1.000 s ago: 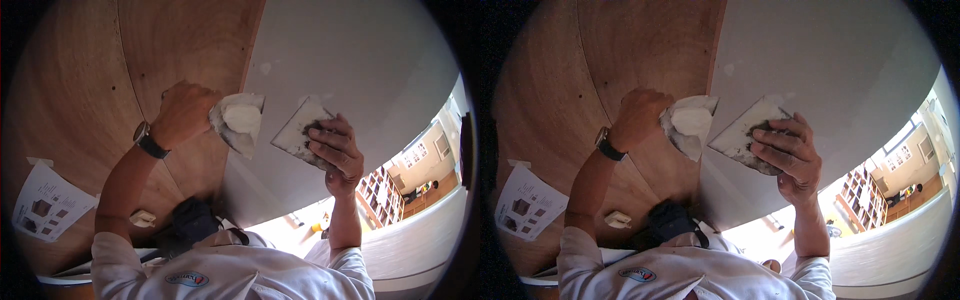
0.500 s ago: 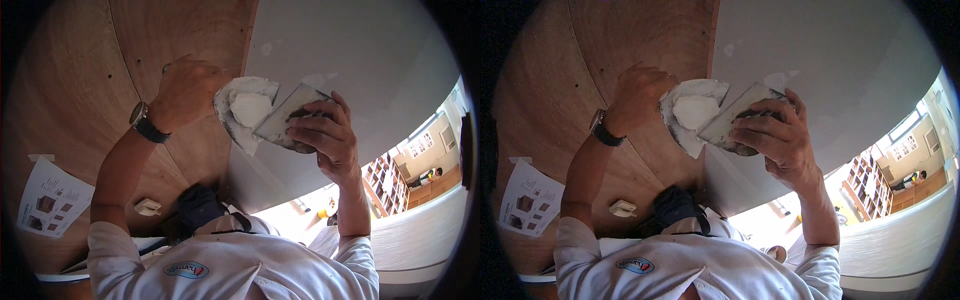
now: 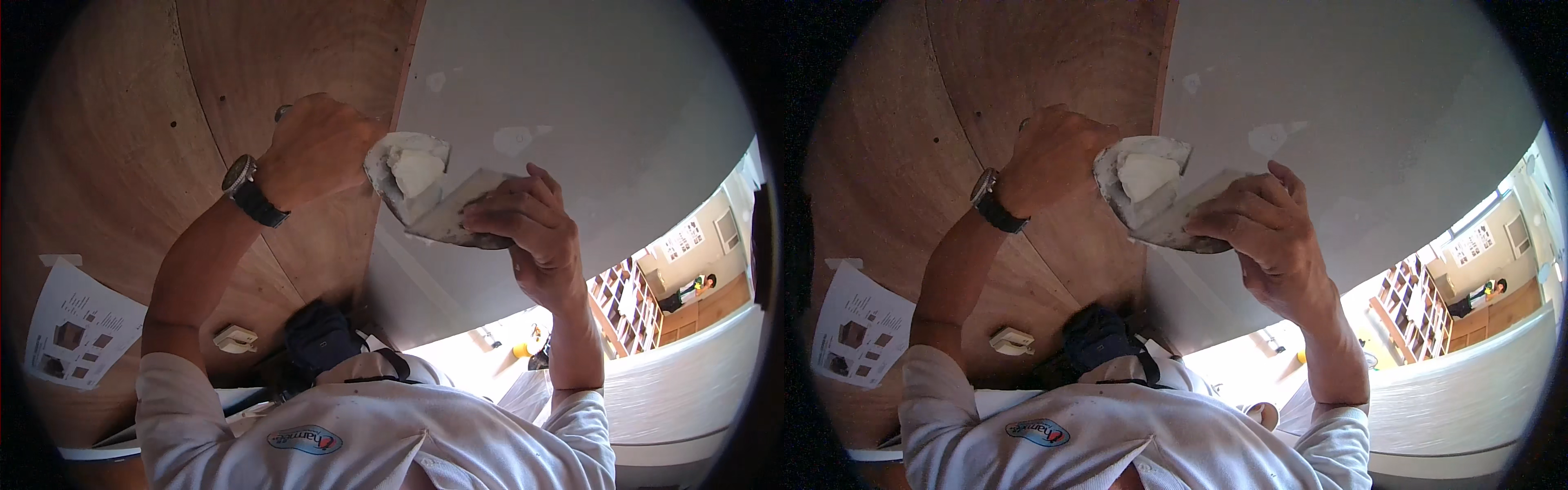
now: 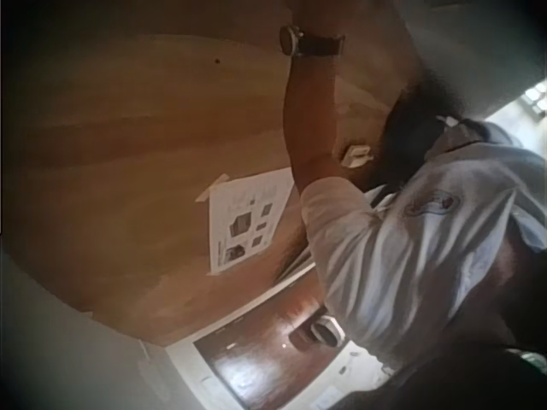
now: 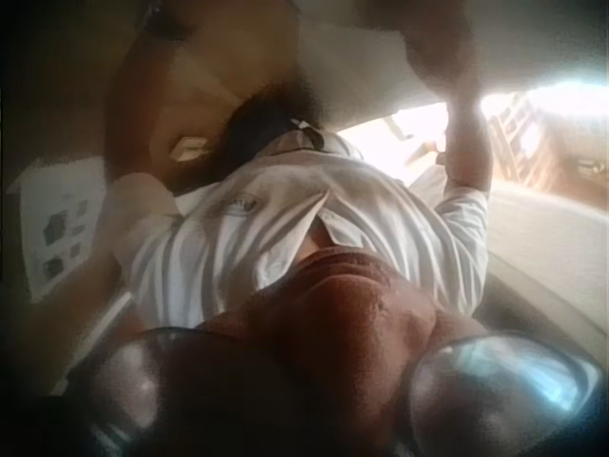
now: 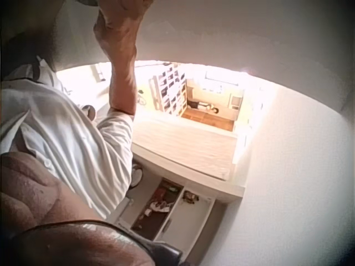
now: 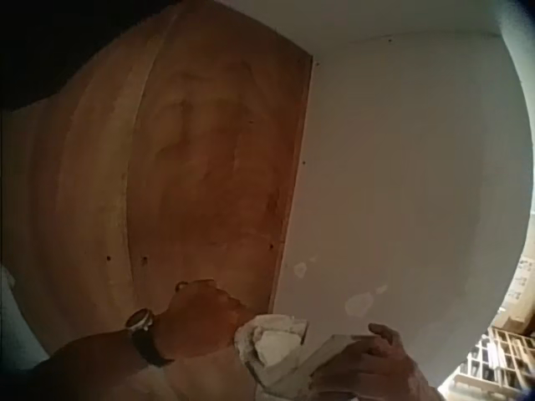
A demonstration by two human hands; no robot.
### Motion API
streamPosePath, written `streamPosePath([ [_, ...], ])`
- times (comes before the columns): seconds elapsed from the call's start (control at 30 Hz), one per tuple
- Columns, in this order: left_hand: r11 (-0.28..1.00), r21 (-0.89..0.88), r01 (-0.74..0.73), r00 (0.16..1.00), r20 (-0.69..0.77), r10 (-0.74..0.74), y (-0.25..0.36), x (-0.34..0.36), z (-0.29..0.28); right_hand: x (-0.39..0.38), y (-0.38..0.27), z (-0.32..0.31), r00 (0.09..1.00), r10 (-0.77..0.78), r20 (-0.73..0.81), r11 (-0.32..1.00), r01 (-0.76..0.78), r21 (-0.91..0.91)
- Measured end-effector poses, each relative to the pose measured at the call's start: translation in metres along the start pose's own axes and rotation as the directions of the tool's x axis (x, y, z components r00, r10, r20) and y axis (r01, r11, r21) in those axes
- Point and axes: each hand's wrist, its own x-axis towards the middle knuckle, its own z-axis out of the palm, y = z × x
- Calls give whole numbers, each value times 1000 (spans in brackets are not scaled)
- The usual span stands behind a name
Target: The person applies joint compound to a wall corner using two putty knives, spreading and smoothing the material along the ceiling and wall junction.
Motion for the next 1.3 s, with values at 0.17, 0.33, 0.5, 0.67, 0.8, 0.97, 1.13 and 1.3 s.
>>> streamPosePath([
  [0.17, 999, -15, 35, 992, -123, -36, -31, 12, -4, -25, 7, 3, 871, 491, 13, 654, -378, 655],
  [0.33, 998, 32, 58, 971, -233, -49, -81, 51, -24, -23, 30, 5, 616, 755, 225, -90, -242, 966],
  [0.5, 958, -109, 267, 936, -207, -284, -88, 83, -73, 18, 20, -46, 589, 735, -337, 441, -38, 897],
  [0.67, 964, -195, 182, 914, -327, -239, -110, 99, -47, 115, 50, -109, 615, -178, -768, 926, -158, -342],
  [0.8, 978, -155, 138, 898, -396, -190, -112, 94, -40, 220, 85, -151, 680, -695, -232, 349, 37, -936],
  [0.97, 955, -216, 203, 919, -295, -262, -103, 93, -52, 313, 143, -169, 842, -539, -10, 84, 42, -996],
  [1.13, 947, -232, 220, 920, -273, -281, -108, 70, -56, 382, 163, -169, 867, -494, 68, -117, 11, -993],
  [1.3, 944, -231, 238, 923, -250, -294, -106, 76, -55, 402, 174, -172, 944, -325, -56, -121, -101, -988],
])
